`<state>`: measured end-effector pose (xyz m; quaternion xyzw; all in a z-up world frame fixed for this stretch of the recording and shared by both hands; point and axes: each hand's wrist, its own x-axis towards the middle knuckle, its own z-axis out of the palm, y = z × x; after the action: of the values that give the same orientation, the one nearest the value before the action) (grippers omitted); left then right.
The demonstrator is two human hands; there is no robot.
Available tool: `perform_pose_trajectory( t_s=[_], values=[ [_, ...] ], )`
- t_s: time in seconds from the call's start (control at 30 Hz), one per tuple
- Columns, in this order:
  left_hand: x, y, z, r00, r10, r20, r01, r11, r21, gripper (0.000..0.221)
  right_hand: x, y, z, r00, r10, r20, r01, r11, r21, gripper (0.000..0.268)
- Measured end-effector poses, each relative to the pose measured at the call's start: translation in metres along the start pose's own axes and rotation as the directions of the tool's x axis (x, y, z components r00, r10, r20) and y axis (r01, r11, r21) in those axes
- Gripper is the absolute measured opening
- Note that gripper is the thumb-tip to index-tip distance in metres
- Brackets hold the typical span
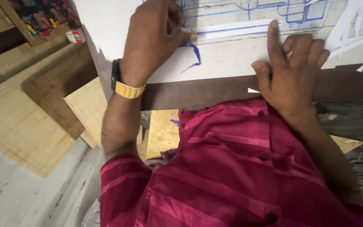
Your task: Applying glue to thin paper strips and attaching them to a layout pattern on a workspace.
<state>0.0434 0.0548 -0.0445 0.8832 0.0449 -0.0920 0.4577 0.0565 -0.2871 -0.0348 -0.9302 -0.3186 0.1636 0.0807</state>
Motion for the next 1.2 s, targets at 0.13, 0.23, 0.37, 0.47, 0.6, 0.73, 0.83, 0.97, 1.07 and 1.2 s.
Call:
perform_pose_trajectory(
  t_s=[0.13, 0.23, 0.37, 0.47, 0.6, 0.73, 0.83, 0.97, 1.07, 1.2],
  values=[
    [-0.001, 0.003, 0.005, 0.988, 0.144, -0.064, -0.136, 0.984, 0.116, 0.046, -0.002, 0.003, 0.004, 1.0, -0.009, 0.001, 0.009, 0.999, -0.037, 0.068],
    [-0.001, 0.0, 0.007, 0.983, 0.167, -0.069, -0.155, 0.975, 0.159, 0.046, -0.002, 0.005, 0.006, 1.0, -0.018, 0.008, 0.019, 0.998, -0.054, 0.069],
    [-0.002, -0.006, 0.01, 0.996, 0.08, -0.038, -0.074, 0.988, 0.135, 0.044, -0.003, 0.005, 0.006, 1.0, -0.023, 0.002, 0.023, 0.999, -0.045, 0.069],
    [-0.001, -0.007, 0.01, 0.997, 0.077, -0.028, -0.073, 0.987, 0.145, 0.042, -0.004, 0.006, 0.008, 1.0, -0.027, -0.001, 0.027, 0.998, -0.055, 0.069],
    [0.0, -0.008, 0.01, 0.995, 0.099, -0.019, -0.095, 0.982, 0.163, 0.042, -0.003, 0.008, 0.012, 1.0, -0.024, -0.001, 0.024, 0.997, -0.076, 0.068],
    [0.001, -0.009, 0.011, 0.992, 0.123, -0.015, -0.118, 0.975, 0.186, 0.043, -0.003, 0.008, 0.012, 1.0, -0.026, -0.003, 0.025, 0.996, -0.083, 0.067],
    [0.001, -0.009, 0.012, 0.994, 0.111, -0.017, -0.106, 0.977, 0.185, 0.043, -0.002, 0.007, 0.01, 1.0, -0.027, -0.004, 0.026, 0.996, -0.082, 0.066],
    [0.001, -0.012, 0.011, 0.995, 0.095, -0.006, -0.092, 0.975, 0.204, 0.044, -0.001, 0.004, 0.008, 1.0, -0.022, -0.007, 0.022, 0.998, -0.066, 0.065],
    [-0.003, -0.021, 0.008, 0.996, 0.087, -0.018, -0.084, 0.988, 0.133, 0.038, -0.001, 0.003, 0.006, 1.0, -0.022, -0.009, 0.021, 0.998, -0.064, 0.065],
    [-0.002, -0.015, 0.0, 0.997, 0.063, -0.048, -0.062, 0.998, 0.01, 0.038, 0.002, 0.0, 0.0, 1.0, -0.004, 0.004, 0.005, 0.999, -0.036, 0.068]
  ],
)
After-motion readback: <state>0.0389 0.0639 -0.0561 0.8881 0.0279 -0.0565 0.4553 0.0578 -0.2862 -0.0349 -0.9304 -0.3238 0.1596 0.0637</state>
